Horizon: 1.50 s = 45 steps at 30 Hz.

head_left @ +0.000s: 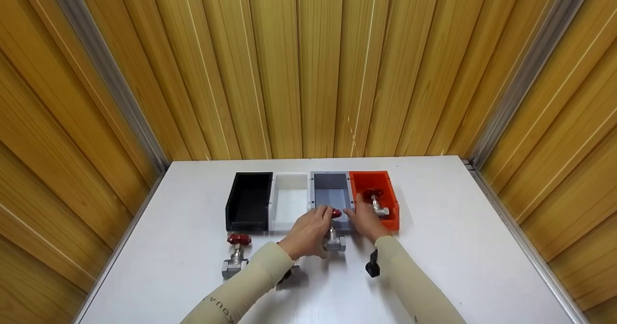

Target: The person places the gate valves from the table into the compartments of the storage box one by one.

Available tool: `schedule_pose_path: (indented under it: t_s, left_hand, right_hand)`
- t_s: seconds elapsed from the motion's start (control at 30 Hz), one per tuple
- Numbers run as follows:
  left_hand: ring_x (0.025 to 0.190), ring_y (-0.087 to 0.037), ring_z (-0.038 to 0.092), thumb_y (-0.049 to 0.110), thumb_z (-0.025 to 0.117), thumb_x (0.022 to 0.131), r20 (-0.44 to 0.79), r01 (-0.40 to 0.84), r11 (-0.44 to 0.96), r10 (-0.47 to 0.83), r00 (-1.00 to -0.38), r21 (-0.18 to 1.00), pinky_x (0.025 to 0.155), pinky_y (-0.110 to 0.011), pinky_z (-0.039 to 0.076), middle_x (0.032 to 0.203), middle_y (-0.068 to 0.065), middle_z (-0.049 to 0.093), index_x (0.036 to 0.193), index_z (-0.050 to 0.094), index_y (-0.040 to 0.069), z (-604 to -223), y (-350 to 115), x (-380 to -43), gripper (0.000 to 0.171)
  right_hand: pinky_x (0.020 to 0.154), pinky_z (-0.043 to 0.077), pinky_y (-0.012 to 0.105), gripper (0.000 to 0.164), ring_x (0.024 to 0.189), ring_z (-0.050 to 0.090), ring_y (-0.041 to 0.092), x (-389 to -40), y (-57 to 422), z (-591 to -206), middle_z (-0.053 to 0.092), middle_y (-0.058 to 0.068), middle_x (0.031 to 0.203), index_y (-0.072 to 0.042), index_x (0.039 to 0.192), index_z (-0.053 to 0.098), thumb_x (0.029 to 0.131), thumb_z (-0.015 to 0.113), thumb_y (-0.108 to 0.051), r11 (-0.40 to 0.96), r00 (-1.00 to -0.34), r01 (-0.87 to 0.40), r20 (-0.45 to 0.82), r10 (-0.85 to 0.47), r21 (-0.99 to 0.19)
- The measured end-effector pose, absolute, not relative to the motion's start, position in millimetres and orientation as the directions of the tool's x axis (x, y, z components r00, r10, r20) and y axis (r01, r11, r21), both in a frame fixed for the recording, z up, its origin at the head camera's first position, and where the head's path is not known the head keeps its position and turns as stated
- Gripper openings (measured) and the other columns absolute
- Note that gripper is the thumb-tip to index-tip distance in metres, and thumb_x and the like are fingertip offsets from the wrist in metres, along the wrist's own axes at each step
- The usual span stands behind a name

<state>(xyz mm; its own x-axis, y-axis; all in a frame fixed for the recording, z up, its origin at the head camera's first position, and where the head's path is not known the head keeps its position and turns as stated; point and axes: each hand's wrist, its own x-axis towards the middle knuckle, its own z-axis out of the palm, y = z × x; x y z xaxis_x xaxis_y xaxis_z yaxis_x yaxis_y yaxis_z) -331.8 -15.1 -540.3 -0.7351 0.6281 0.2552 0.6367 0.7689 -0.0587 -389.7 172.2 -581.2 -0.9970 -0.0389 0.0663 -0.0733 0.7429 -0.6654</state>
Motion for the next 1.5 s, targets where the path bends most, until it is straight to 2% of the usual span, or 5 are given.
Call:
schedule_pose_path:
  t_s: [0.47,0.73,0.97,1.3,1.5]
  left_hand:
    - [0.088,-0.017,0.053,0.049,0.085,0.040,0.254,0.623,0.776,0.624,-0.739,-0.094,0.083,-0.030,0.049,0.105,-0.003,0.049,0.121,0.041,0.008,-534.1,-7.5,-343.4,0.101]
    - [0.088,-0.018,0.053,0.047,0.083,0.042,0.264,0.615,0.783,0.614,-0.744,-0.089,0.083,-0.031,0.049,0.105,-0.003,0.050,0.120,0.042,0.008,-528.6,-5.2,-352.0,0.096]
    - [0.089,-0.020,0.054,0.048,0.084,0.041,0.283,0.615,0.784,0.611,-0.739,-0.087,0.084,-0.031,0.048,0.106,-0.005,0.050,0.120,0.043,0.007,-528.8,-3.0,-356.7,0.098]
    - [0.092,-0.020,0.053,0.050,0.084,0.042,0.265,0.598,0.797,0.597,-0.757,-0.086,0.089,-0.032,0.046,0.107,-0.004,0.049,0.122,0.041,0.007,-523.5,-3.3,-367.6,0.101]
    - [0.094,-0.020,0.053,0.046,0.081,0.044,0.264,0.587,0.804,0.589,-0.763,-0.096,0.093,-0.033,0.044,0.109,-0.006,0.050,0.124,0.041,0.006,-524.5,-4.3,-374.2,0.099]
  right_hand:
    - [0.086,0.047,0.040,0.058,0.090,0.056,0.021,-391.4,173.4,-583.8,0.059,0.017,0.105,-0.001,0.133,0.031,0.089,0.058,-0.027,0.736,-0.999,-0.031,0.009,-0.033,-0.676]
    - [0.089,0.046,0.040,0.058,0.093,0.054,0.021,-393.3,174.0,-581.5,0.056,0.015,0.106,-0.003,0.132,0.030,0.088,0.059,-0.028,0.727,-1.000,-0.018,-0.002,-0.027,-0.686]
    - [0.082,0.047,0.040,0.053,0.085,0.055,0.023,-389.2,173.8,-581.7,0.058,0.015,0.092,0.001,0.128,0.036,0.087,0.060,-0.023,0.734,-0.997,-0.070,0.059,-0.041,-0.676]
    - [0.084,0.047,0.040,0.051,0.088,0.056,0.022,-391.3,173.8,-581.2,0.058,0.015,0.098,-0.001,0.129,0.036,0.089,0.059,-0.023,0.733,-0.997,-0.071,0.056,-0.045,-0.677]
    - [0.092,0.045,0.043,0.058,0.095,0.055,0.021,-389.7,173.7,-581.4,0.057,0.015,0.114,-0.004,0.136,0.029,0.090,0.057,-0.024,0.721,-0.999,-0.034,0.003,-0.043,-0.692]
